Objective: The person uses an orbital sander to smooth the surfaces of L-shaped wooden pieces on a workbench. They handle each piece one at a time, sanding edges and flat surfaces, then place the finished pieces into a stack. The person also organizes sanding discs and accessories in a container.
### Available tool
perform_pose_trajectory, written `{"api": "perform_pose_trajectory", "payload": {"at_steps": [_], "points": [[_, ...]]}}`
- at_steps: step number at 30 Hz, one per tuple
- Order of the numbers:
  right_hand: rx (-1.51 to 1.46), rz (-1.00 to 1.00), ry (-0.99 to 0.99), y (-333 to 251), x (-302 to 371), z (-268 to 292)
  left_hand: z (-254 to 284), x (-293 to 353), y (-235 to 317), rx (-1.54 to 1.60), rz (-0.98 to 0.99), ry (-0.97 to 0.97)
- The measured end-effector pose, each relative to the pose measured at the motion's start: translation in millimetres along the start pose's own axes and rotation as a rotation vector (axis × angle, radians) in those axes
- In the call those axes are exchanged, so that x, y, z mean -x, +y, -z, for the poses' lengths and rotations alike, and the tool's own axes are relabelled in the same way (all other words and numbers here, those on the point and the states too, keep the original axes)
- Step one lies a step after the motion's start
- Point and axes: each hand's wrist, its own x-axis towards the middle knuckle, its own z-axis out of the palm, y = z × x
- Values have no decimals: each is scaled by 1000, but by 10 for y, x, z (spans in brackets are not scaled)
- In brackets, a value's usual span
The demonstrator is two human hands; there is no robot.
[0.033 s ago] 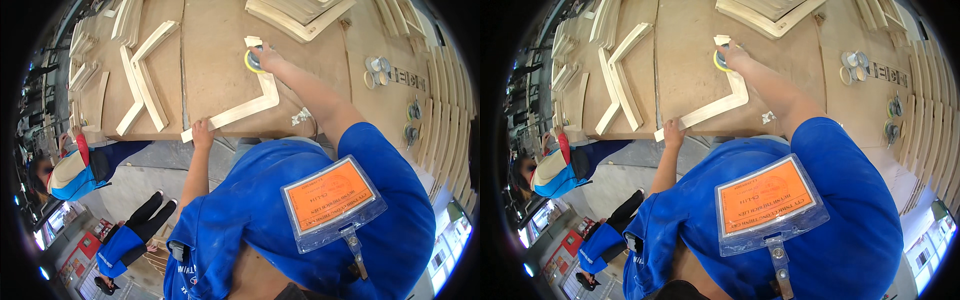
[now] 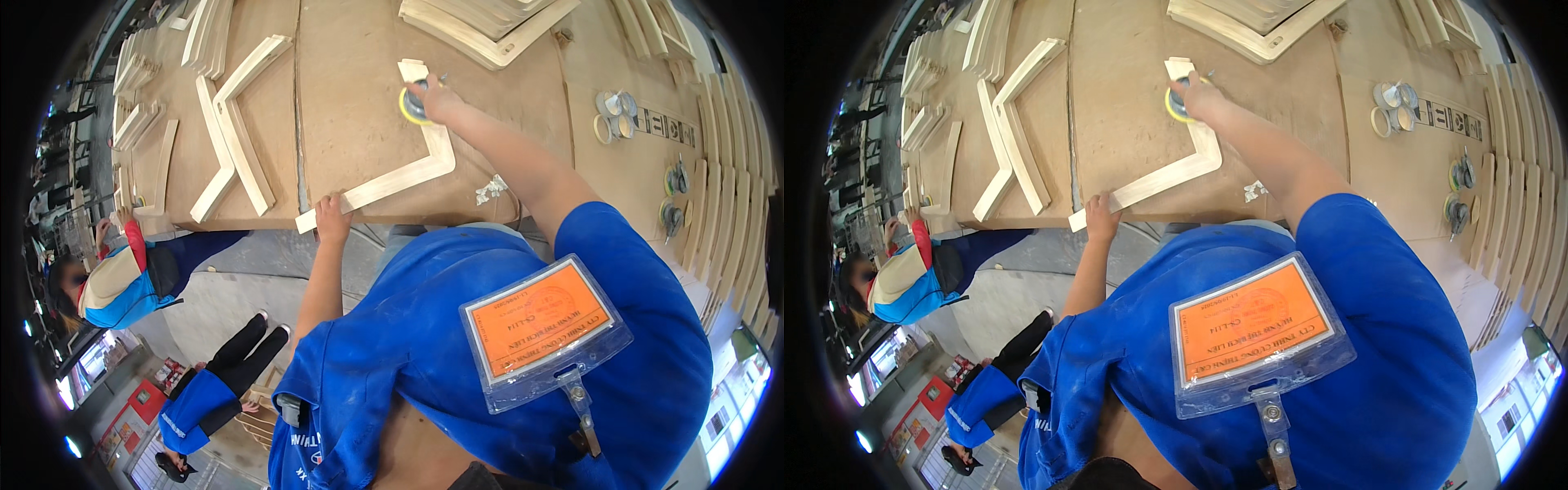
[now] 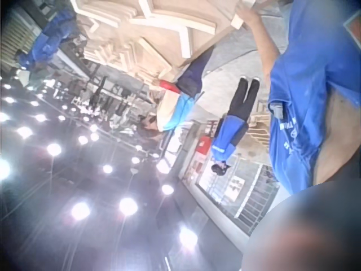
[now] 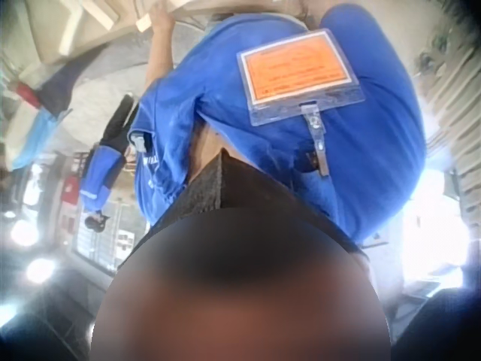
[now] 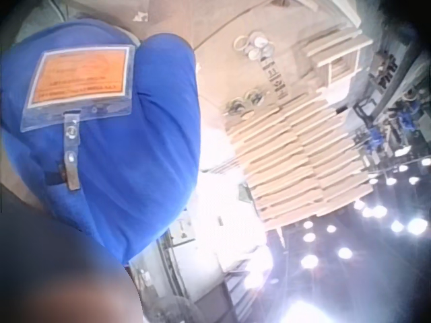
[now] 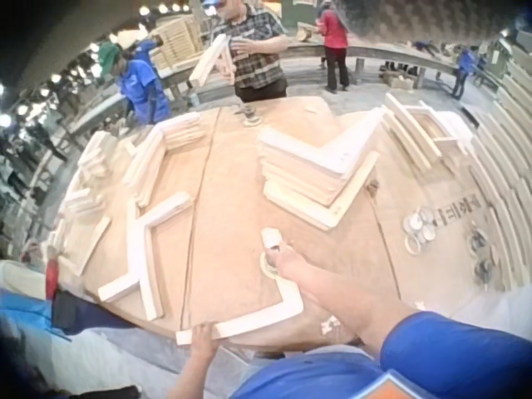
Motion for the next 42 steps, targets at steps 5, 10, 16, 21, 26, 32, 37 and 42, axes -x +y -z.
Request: {"api": "perform_pose_trajectory", "payload": {"at_steps": [5,10,16,21,26,32,37,42], "points": [[58,166,-110,-55,792,-365,12,-58,78,-38,43,-39],[89,304,-174,-256,1462,-612,-7,-79,113,-117,65,-78],[25,101,-182,183,1524,-482,4,-145,166,-269,104,-146],[-87,-252,42,1046,1322,-313,204,-33,177,-222,9,-94],[-182,-432,177,1509,1592,-193,694,246,289,-55,-173,-14],[-255,-390,244,1315,1712,-246,1260,382,402,541,-186,-53],[-277,-280,261,1104,1584,-335,1419,427,277,889,2,-146],[-245,-217,244,991,1454,-380,1191,556,302,1145,176,-215]]}}
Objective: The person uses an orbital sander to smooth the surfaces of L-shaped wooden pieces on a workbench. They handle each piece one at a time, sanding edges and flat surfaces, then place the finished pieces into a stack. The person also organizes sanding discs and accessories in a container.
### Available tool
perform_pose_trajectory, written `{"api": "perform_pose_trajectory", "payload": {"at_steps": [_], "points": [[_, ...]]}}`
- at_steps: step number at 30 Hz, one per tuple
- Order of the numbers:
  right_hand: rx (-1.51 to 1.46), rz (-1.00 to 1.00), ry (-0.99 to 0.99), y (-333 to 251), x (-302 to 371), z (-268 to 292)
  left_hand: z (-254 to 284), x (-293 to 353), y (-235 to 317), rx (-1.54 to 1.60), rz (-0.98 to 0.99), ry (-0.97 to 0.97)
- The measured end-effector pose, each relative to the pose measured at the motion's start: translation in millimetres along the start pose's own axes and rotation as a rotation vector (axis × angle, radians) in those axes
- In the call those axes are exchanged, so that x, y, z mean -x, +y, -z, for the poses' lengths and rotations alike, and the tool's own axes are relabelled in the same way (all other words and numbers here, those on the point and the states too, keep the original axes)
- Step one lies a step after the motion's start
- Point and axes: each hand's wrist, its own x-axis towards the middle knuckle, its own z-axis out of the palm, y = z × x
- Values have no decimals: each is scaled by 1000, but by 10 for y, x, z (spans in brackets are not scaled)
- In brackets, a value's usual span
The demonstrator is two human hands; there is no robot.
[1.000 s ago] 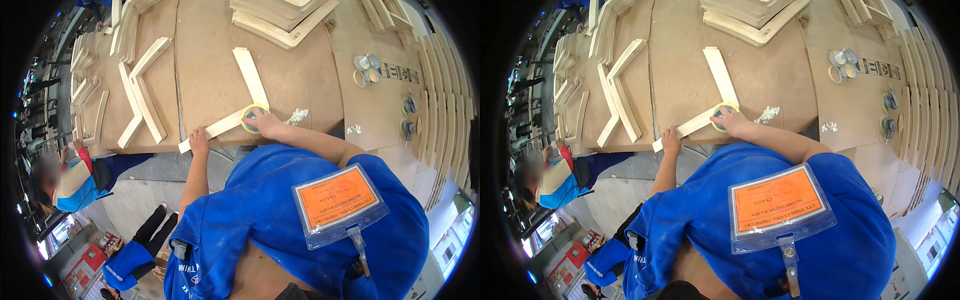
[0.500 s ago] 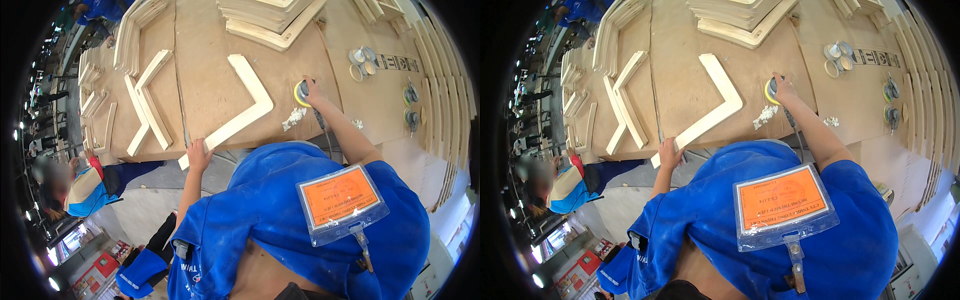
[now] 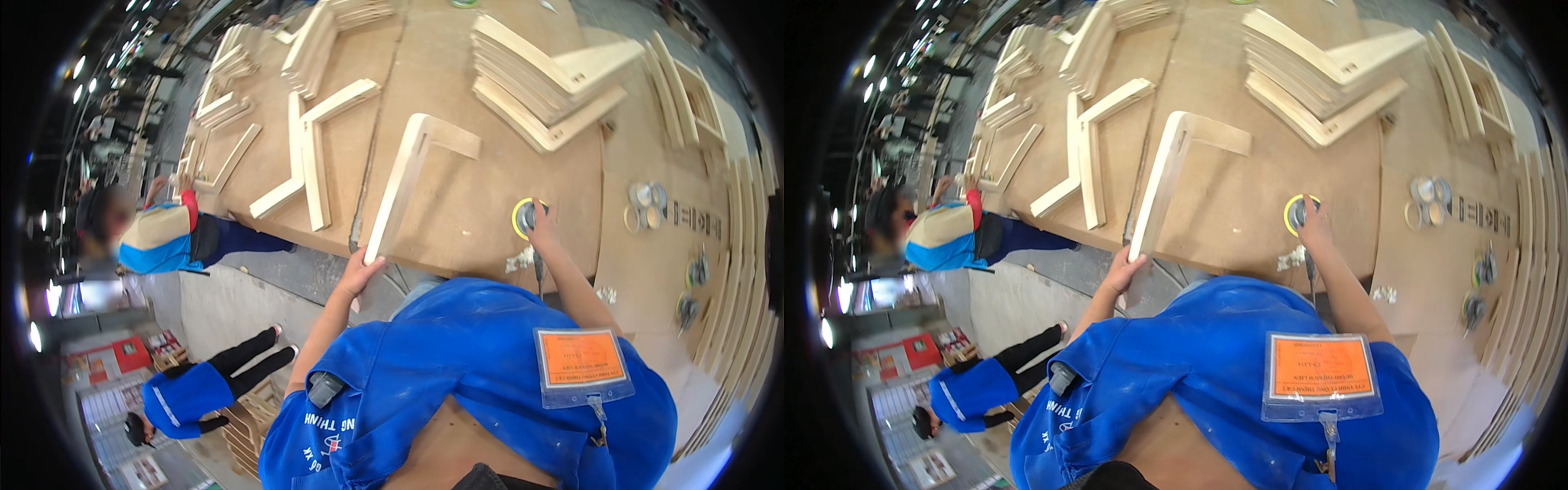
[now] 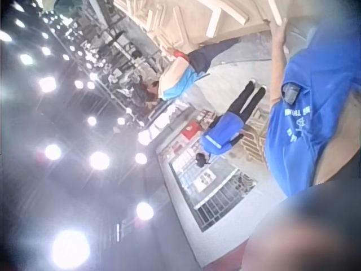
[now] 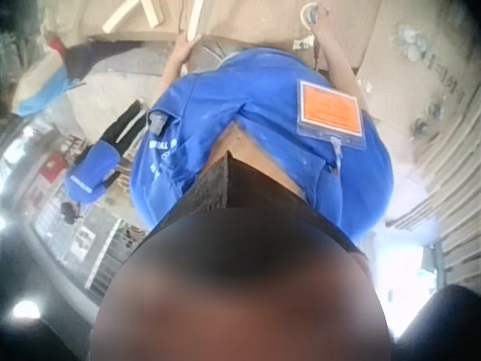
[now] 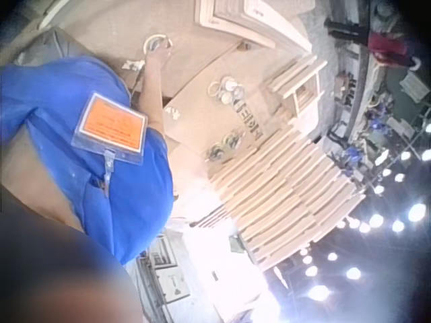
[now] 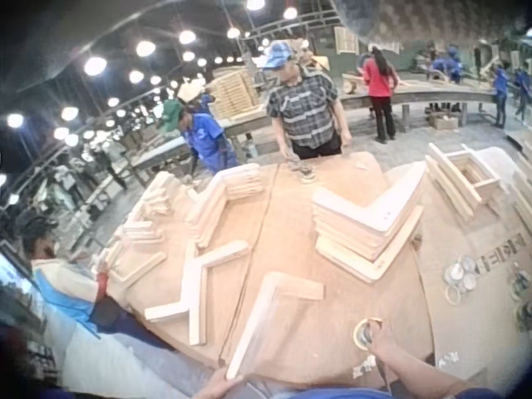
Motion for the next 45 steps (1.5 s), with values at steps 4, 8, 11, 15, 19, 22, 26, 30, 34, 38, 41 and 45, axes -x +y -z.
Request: {"api": "perform_pose_trajectory", "payload": {"at_steps": [4,8,11,15,19,22,26,30,34,38,41,45], "points": [[13,0,-18,-10,-46,-53,67,-103,-78,349,272,32],[15,-6,-49,-43,-76,-105,319,-311,-102,740,330,-14],[23,-37,-73,-78,-96,-133,673,-489,-72,848,273,8],[4,-113,-82,-106,-147,-152,1393,-800,56,879,124,13],[14,-158,-36,-155,-145,-156,2149,-1228,-21,793,99,91],[28,-132,-10,-192,-109,-134,2729,-1631,-278,128,151,612],[107,-137,-186,-112,-258,-2,2944,-1853,-589,-29,73,763],[58,-267,-218,8,-798,178,2270,-1735,-766,-285,-165,614],[214,-190,120,-88,-1398,453,1480,-1197,-955,-384,-50,450],[300,-49,144,-246,-1923,580,1016,-582,-1194,-551,-43,143],[364,-39,137,-372,-2228,463,881,-163,-1383,-578,193,88],[304,-185,140,-476,-2330,350,863,238,-1631,-512,421,134]]}}
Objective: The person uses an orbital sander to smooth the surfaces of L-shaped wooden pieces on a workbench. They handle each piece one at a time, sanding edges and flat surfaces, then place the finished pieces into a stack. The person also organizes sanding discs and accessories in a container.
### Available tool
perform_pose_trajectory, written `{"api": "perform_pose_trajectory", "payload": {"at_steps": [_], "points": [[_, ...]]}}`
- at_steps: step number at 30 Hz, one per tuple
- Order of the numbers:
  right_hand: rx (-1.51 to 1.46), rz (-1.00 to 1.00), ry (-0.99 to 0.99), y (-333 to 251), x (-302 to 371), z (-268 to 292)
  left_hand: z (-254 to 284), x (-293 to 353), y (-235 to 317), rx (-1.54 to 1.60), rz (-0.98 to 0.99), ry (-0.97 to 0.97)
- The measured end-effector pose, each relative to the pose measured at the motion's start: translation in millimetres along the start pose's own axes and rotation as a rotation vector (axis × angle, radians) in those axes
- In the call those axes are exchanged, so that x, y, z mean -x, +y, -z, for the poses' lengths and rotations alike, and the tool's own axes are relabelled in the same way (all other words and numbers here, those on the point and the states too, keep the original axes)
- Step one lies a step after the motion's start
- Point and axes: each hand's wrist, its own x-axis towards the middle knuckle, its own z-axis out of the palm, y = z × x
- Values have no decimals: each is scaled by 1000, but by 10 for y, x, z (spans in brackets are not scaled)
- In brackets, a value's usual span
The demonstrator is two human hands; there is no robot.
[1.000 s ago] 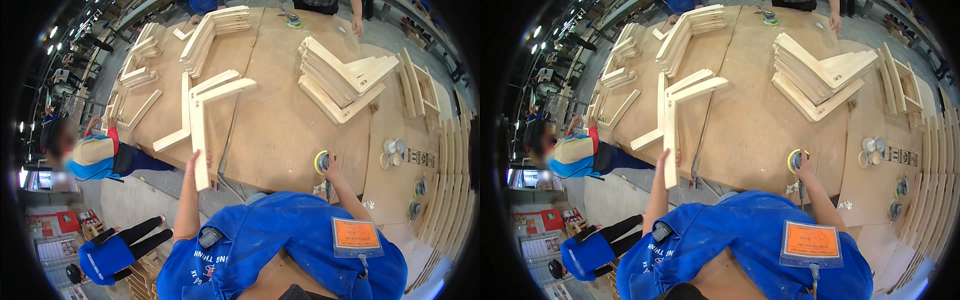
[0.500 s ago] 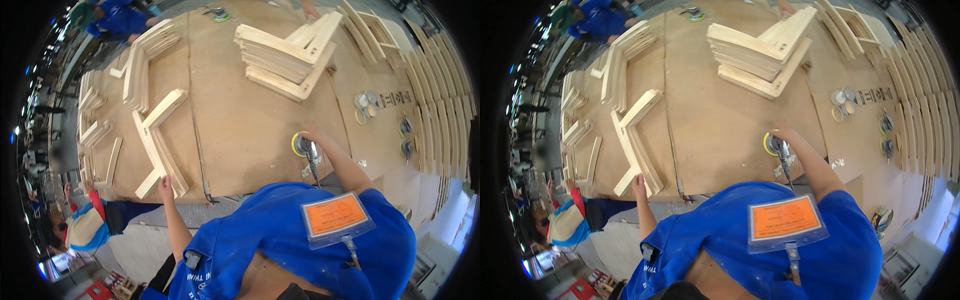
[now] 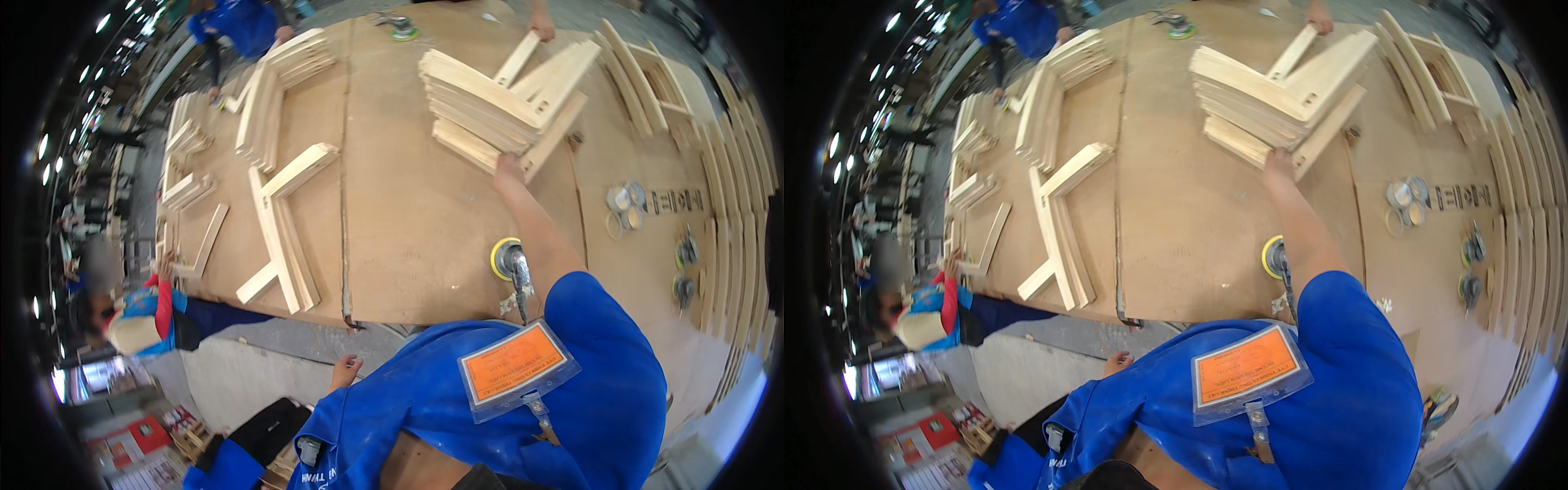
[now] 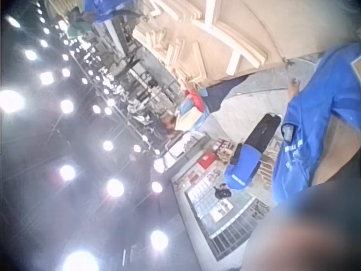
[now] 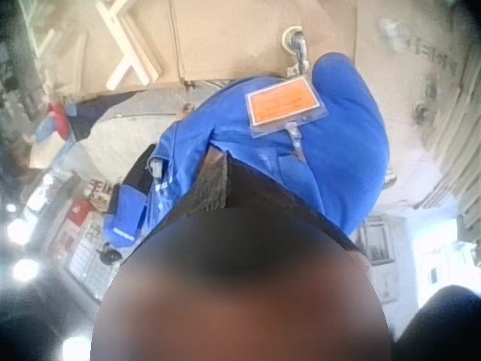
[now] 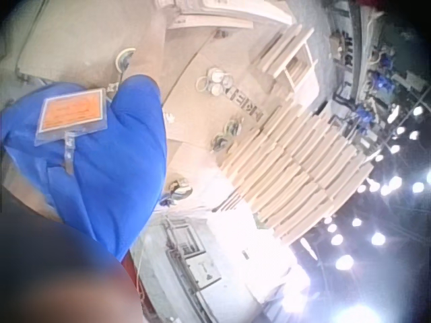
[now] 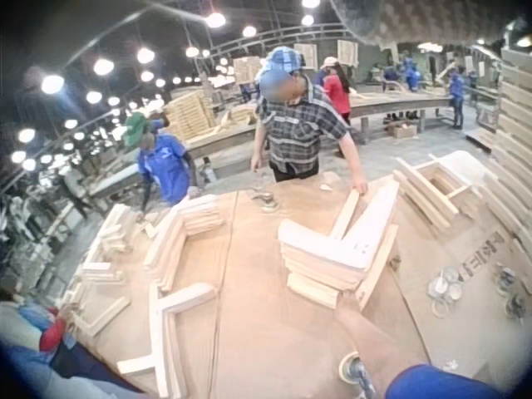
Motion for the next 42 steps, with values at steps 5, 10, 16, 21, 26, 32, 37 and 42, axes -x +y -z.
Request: {"api": "perform_pose_trajectory", "payload": {"at_steps": [5,10,16,21,26,32,37,42], "points": [[197,111,-38,21,322,-44,-230,156,-357,-25,73,-10],[240,153,-245,-85,608,85,-418,103,-266,15,-6,-116],[-222,422,-82,-724,1617,926,-455,-66,449,17,-226,-125],[-880,609,-231,-723,2223,1992,-289,-240,1332,232,-335,-98],[-1636,590,-720,-457,2337,2371,-41,-115,1917,791,-209,-87],[-2324,727,-1230,-487,2230,1873,148,260,2162,1571,73,45],[-2306,610,-1290,-382,2048,1347,247,297,2042,2042,-184,20],[-1544,155,-853,-75,1752,742,245,97,1776,2001,-114,429]]}}
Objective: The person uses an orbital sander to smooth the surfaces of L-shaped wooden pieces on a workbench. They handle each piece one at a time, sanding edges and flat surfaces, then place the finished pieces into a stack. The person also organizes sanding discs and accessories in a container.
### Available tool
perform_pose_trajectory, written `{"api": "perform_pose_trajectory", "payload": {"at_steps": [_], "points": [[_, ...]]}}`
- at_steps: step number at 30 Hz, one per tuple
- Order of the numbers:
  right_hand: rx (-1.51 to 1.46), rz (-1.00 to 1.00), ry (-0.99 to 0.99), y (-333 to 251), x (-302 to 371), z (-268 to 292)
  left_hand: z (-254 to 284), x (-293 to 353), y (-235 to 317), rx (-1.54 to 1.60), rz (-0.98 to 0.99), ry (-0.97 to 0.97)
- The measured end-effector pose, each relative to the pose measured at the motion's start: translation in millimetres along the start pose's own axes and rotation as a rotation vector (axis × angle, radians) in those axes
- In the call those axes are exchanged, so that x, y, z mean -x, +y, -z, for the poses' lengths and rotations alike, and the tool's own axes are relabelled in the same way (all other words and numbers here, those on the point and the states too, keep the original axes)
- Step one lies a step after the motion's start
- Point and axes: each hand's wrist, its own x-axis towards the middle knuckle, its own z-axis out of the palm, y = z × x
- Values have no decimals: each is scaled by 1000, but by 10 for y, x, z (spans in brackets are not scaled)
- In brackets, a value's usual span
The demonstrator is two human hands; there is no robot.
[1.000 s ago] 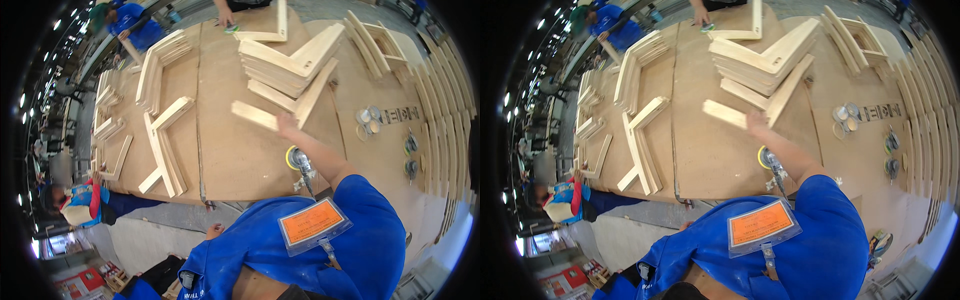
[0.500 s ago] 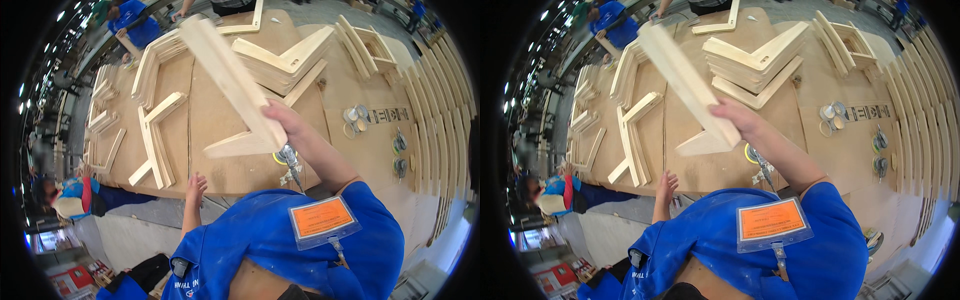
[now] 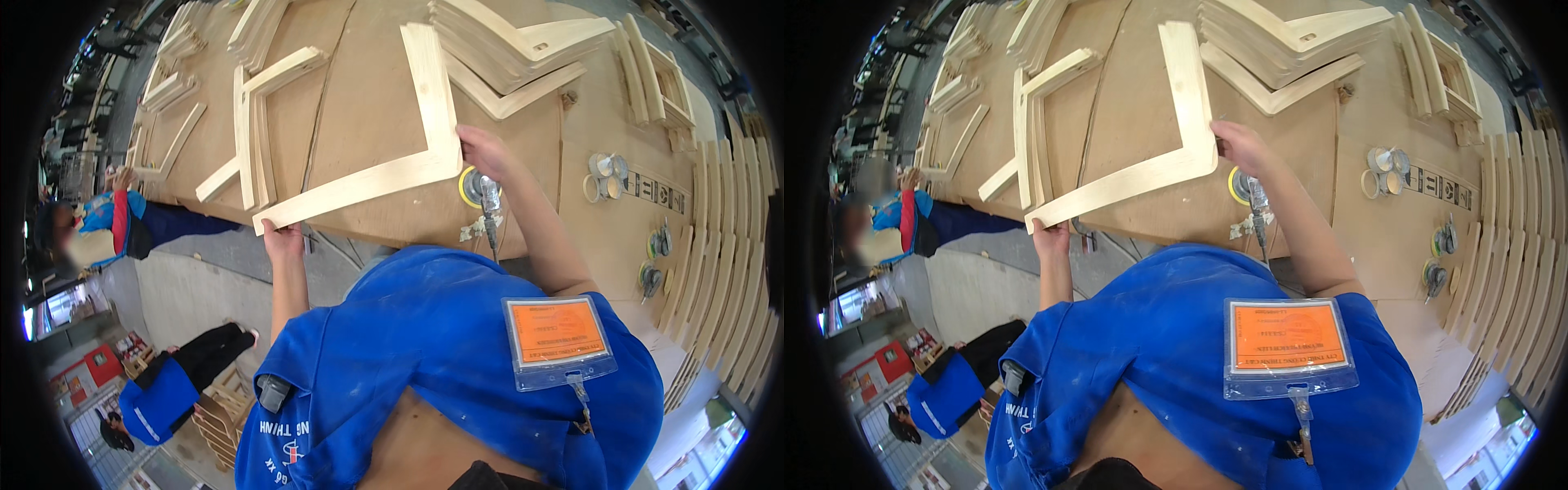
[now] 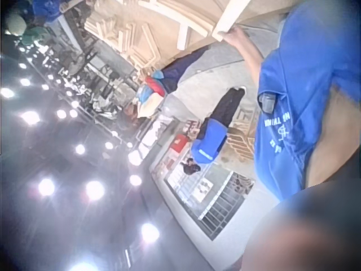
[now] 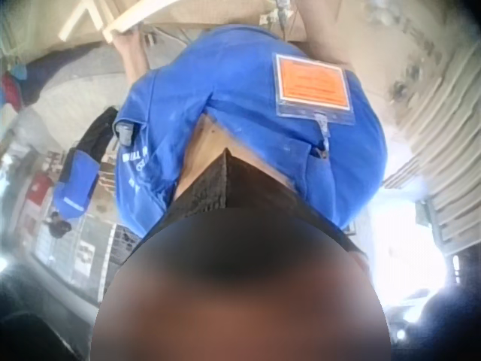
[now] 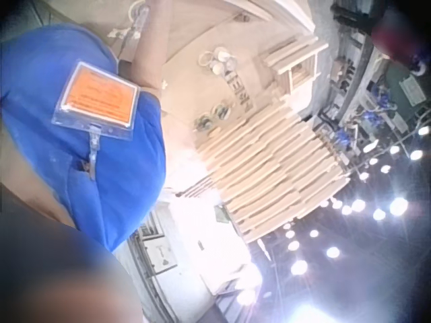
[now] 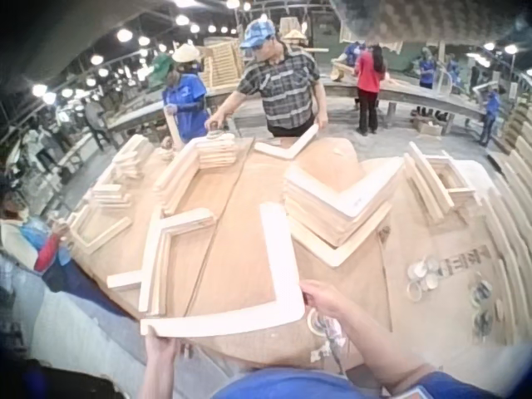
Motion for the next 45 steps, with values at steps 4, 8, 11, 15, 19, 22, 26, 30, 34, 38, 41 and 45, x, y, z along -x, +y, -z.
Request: {"api": "perform_pose_trajectory", "payload": {"at_steps": [4,8,11,15,19,22,26,30,34,38,41,45], "points": [[1302,-80,281,370,110,475,360,-191,-122,-131,-2,64],[1489,-219,472,954,304,618,865,-481,-429,-125,140,67],[1327,-177,591,1191,285,602,1204,-645,-563,-172,278,73],[1348,-40,591,1181,292,496,1438,-783,-546,-261,273,65],[1448,88,404,1163,351,169,1480,-855,-475,-510,422,256],[1559,39,201,1217,151,-172,1460,-860,-534,-592,340,259],[1565,133,189,1259,-204,-370,1452,-852,-522,-602,374,209],[1534,205,233,1136,-691,-266,1498,-825,-423,-666,378,154],[1588,105,312,813,-1205,-203,1556,-835,-331,-759,387,91],[1659,57,348,522,-1605,-311,1568,-859,-266,-830,418,63],[1655,-14,381,319,-1867,-358,1545,-857,-233,-865,430,59],[1652,-41,423,186,-2139,-385,1492,-864,-172,-1002,446,72]]}}
